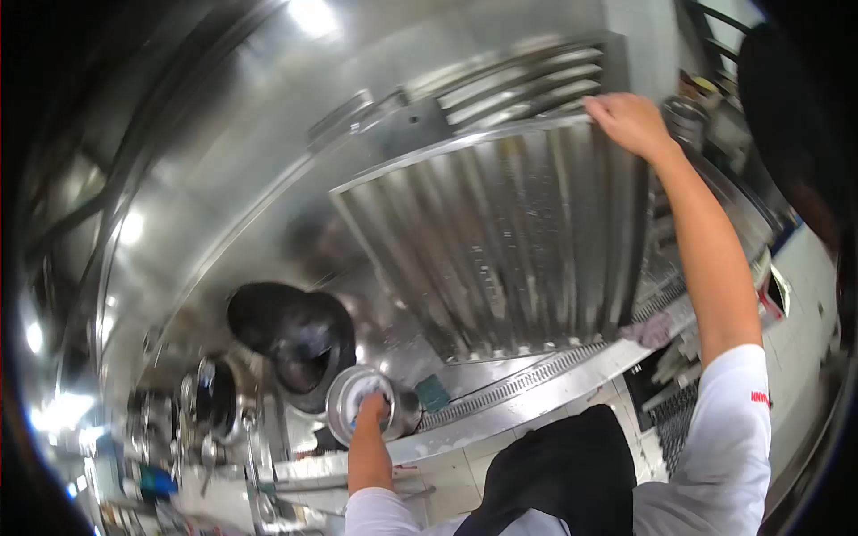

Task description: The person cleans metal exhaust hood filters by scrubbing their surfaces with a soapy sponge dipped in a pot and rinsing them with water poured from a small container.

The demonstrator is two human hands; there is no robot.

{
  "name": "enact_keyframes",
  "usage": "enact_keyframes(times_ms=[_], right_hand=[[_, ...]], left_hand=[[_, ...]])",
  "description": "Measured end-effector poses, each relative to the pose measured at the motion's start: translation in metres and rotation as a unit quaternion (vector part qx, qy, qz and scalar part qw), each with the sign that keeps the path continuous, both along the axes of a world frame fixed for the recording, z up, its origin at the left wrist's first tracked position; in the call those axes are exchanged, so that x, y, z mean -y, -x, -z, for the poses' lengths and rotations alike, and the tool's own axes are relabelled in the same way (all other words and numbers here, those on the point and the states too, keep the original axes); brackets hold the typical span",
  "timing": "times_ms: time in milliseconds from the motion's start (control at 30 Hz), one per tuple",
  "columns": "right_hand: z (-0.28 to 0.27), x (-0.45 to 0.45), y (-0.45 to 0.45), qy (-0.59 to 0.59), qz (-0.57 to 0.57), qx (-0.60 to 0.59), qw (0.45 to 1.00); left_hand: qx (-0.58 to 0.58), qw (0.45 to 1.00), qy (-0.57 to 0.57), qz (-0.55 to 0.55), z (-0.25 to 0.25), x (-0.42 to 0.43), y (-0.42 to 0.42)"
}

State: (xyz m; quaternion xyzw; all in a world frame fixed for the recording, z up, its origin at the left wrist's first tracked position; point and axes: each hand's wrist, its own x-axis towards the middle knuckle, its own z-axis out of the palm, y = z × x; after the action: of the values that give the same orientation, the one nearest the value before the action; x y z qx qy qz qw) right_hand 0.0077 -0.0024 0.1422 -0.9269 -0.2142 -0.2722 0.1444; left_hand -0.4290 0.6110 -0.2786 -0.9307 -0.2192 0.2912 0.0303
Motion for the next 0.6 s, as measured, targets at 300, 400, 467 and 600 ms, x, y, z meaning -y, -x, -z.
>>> enact_keyframes(times_ms=[300,400,467,600], right_hand=[[-0.033,0.0,-0.01,0.062,-0.031,-0.068,0.995],[-0.033,-0.021,-0.002,0.066,-0.025,-0.051,0.996],[-0.027,-0.02,0.0,0.071,-0.021,-0.066,0.995],[-0.016,-0.021,-0.006,-0.014,-0.048,-0.004,0.999]], left_hand=[[0.359,0.914,0.187,-0.001,-0.28,0.106,-0.083],[0.439,0.859,0.186,0.186,-0.395,0.214,-0.151],[0.531,0.751,0.108,0.377,-0.423,0.271,-0.197],[0.582,0.568,-0.07,0.577,-0.438,0.354,-0.304]])
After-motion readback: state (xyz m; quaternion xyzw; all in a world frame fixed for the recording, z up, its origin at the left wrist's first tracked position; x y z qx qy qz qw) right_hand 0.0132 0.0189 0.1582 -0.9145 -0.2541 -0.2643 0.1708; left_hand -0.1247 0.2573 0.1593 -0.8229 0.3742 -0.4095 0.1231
